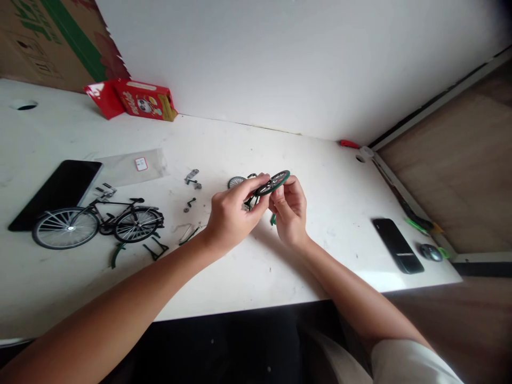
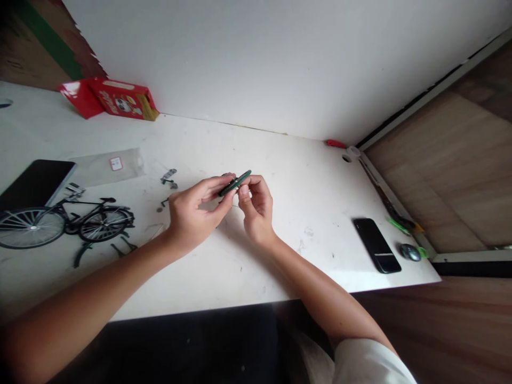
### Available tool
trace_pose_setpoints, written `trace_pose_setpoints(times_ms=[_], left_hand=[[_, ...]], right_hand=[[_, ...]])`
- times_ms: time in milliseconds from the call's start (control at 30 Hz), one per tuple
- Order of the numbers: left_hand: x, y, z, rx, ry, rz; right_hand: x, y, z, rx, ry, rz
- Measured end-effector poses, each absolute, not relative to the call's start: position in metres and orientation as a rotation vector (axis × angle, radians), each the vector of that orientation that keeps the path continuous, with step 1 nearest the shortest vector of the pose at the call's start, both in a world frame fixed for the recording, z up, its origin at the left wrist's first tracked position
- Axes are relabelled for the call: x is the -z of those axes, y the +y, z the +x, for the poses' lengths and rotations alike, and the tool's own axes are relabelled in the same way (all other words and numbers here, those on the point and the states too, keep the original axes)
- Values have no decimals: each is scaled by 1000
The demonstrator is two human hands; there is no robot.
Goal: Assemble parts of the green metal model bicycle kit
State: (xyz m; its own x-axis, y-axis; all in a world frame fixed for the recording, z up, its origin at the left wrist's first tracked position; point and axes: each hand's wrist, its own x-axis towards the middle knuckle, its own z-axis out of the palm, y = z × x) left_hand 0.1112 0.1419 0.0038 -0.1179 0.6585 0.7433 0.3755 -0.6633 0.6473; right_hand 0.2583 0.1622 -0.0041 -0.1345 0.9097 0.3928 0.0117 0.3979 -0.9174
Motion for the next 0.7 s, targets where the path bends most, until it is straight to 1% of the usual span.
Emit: trace_pose_setpoints(times_ms=[500, 567, 700], left_hand=[[0, 147, 109, -1855, 1127, 1934], [-2, 147, 109, -1862, 1122, 1886], [-6, 145, 111, -1820, 1098, 1709]], right_hand=[[0, 167, 263, -1145, -1386, -801], [-4, 167, 263, -1103, -1387, -833], [-11, 164, 261, -900, -1408, -928]])
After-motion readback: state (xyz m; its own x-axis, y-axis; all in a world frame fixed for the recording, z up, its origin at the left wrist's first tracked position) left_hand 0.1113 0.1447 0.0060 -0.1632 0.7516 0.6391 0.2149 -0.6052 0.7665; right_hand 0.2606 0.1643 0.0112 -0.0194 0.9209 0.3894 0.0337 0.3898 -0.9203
